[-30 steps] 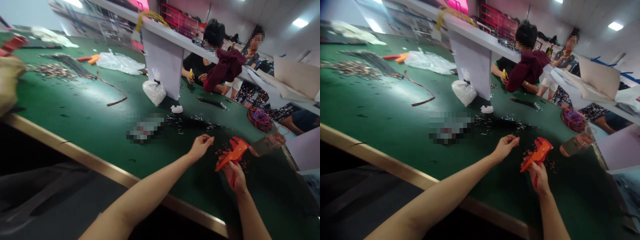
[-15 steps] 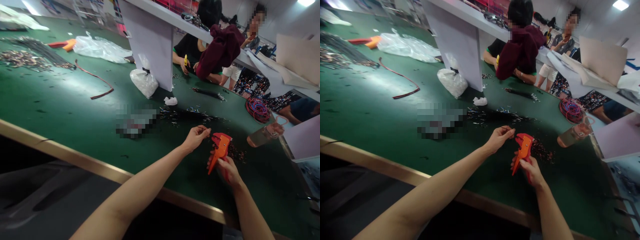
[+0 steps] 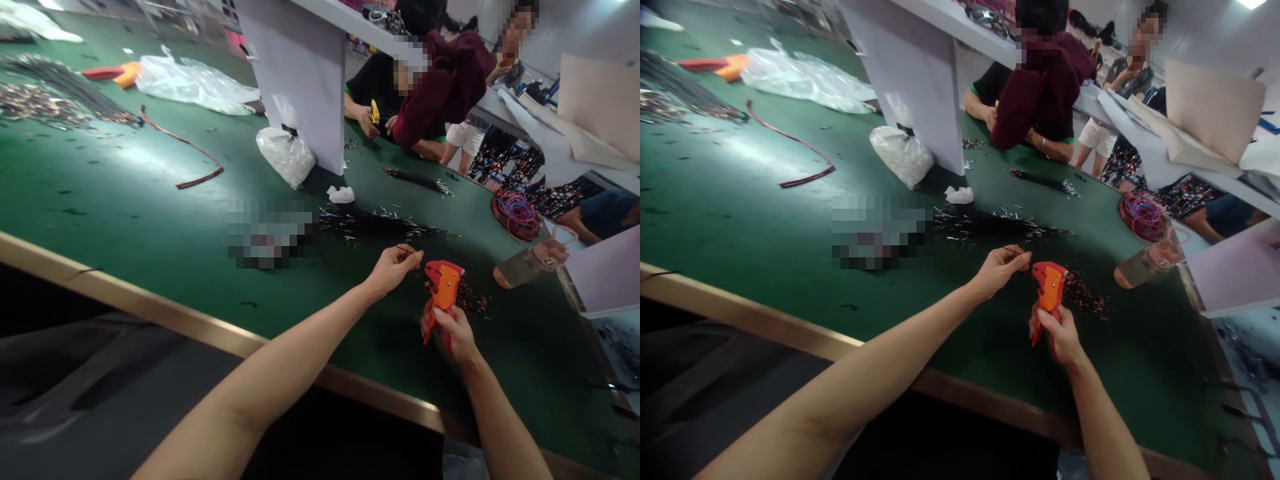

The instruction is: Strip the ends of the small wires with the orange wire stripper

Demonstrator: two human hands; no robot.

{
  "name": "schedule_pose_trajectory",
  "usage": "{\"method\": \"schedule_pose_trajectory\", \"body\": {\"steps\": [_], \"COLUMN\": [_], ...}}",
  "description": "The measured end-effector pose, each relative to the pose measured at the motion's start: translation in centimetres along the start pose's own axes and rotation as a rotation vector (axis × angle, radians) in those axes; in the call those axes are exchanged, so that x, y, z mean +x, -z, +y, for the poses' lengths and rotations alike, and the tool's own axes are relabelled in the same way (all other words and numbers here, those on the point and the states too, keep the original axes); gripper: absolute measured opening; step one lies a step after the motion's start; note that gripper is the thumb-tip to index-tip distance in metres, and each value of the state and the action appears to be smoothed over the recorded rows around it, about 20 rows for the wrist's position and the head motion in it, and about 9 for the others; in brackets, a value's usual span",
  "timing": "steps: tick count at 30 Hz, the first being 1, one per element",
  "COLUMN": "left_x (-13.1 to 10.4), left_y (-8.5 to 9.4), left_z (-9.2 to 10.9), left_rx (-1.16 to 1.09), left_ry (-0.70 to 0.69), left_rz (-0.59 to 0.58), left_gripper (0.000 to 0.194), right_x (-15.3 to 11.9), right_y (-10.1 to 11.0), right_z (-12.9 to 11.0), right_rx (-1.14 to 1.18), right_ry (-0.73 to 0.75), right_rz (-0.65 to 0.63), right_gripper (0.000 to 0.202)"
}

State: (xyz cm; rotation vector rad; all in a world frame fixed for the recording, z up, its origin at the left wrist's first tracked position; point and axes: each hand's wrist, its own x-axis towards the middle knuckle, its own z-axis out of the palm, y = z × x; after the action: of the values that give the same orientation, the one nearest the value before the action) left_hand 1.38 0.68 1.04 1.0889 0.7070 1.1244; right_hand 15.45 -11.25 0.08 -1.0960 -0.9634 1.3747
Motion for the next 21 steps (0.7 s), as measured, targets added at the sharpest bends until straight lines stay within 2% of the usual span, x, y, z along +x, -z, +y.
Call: {"method": "schedule_pose_trajectory", "body": {"steps": [7,16,21], "left_x": [-0.1,0.0,0.2], "left_y": [0.0,0.0,0.1], "left_z": [0.0,-0.4,-0.6], "left_rx": [0.012,0.030,0.011], "left_ry": [-0.011,-0.045,-0.058], "left_rz": [-0.009,0.006,0.075], "left_gripper": [0.029,0.033,0.034], "right_x": [-0.3,-0.2,-0.3], "right_y": [-0.8,-1.4,-1.0], "right_z": [-0.1,1.0,0.3], "right_rx": [-0.002,-0.018,-0.052], "right_ry": [-0.019,-0.035,-0.019], "right_rz": [0.038,0.089,-0.038], "right_gripper": [0.031,0.044,0.030]}}
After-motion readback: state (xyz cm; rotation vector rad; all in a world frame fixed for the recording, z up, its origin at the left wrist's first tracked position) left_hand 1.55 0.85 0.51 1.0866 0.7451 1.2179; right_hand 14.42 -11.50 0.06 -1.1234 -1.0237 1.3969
